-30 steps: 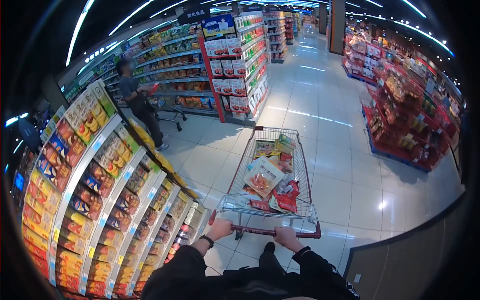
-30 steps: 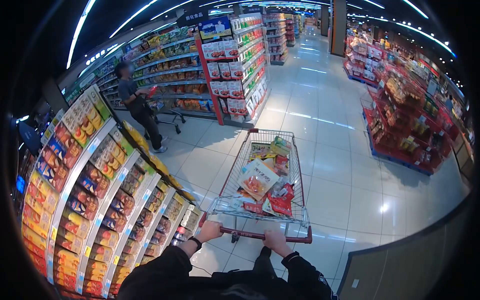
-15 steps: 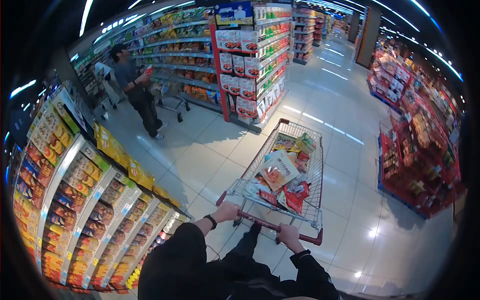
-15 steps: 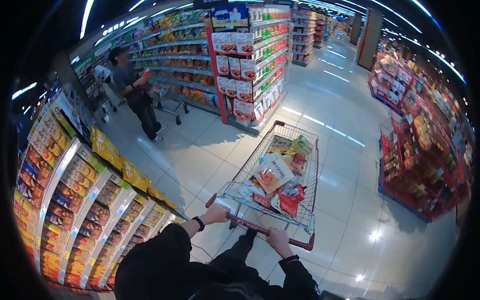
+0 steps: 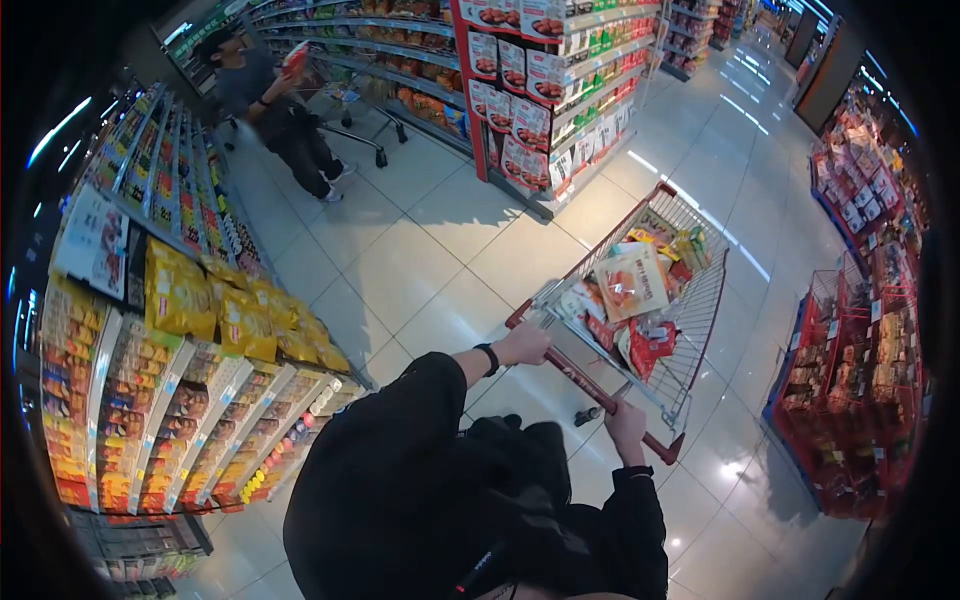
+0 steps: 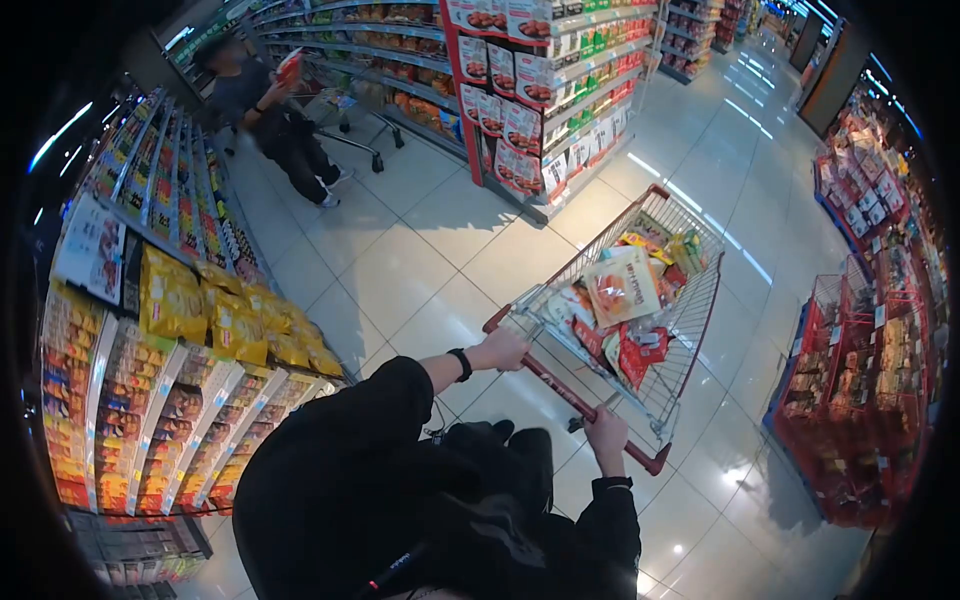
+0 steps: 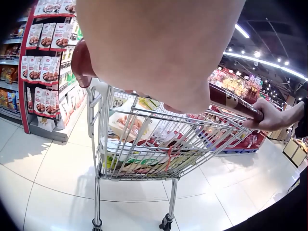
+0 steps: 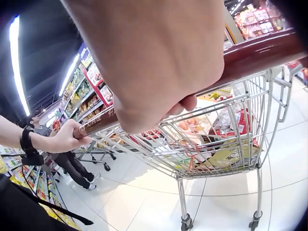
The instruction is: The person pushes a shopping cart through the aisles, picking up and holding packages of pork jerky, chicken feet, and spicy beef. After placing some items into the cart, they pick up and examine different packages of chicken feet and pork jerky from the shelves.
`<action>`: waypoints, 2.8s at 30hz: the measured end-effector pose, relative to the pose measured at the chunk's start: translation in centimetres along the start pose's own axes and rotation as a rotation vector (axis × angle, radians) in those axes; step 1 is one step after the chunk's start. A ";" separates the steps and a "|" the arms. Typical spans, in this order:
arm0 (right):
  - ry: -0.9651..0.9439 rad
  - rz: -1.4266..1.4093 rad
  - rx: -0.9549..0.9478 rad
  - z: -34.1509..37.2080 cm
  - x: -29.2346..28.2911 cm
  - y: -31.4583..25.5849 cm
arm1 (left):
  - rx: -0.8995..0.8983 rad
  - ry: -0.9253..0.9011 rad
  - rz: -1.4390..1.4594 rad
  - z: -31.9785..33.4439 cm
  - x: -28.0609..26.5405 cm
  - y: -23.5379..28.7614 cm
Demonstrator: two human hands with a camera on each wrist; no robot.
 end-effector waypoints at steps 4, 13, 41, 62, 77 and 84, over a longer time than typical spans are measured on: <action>0.047 -0.015 -0.008 -7.8 0.0 6.5 | 0.039 0.013 0.047 -9.8 1.3 -1.6; 0.057 0.009 0.023 -25.6 -1.9 20.2 | 0.051 0.016 0.063 -34.0 0.2 -3.7; 0.004 -0.031 0.049 -83.5 -8.0 56.5 | 0.139 0.046 0.006 -102.8 1.9 -17.3; -0.129 0.027 -0.152 -126.9 -13.8 86.2 | -0.088 0.178 0.020 -147.1 3.6 -22.0; -0.264 0.040 -0.265 -160.7 -17.2 100.2 | -0.232 0.315 0.136 -177.0 3.5 -30.7; -0.300 0.072 -0.393 -176.8 -17.8 105.3 | -0.330 0.320 0.154 -190.0 2.6 -35.6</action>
Point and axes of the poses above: each hand's wrist, its own z-axis away from the middle knuckle, its own x-axis out of the palm, y = z × x, the point moved 2 cm from there along -z, towards the middle knuckle, and after that the axes turned 9 degrees about y, right-handed, at the moved point
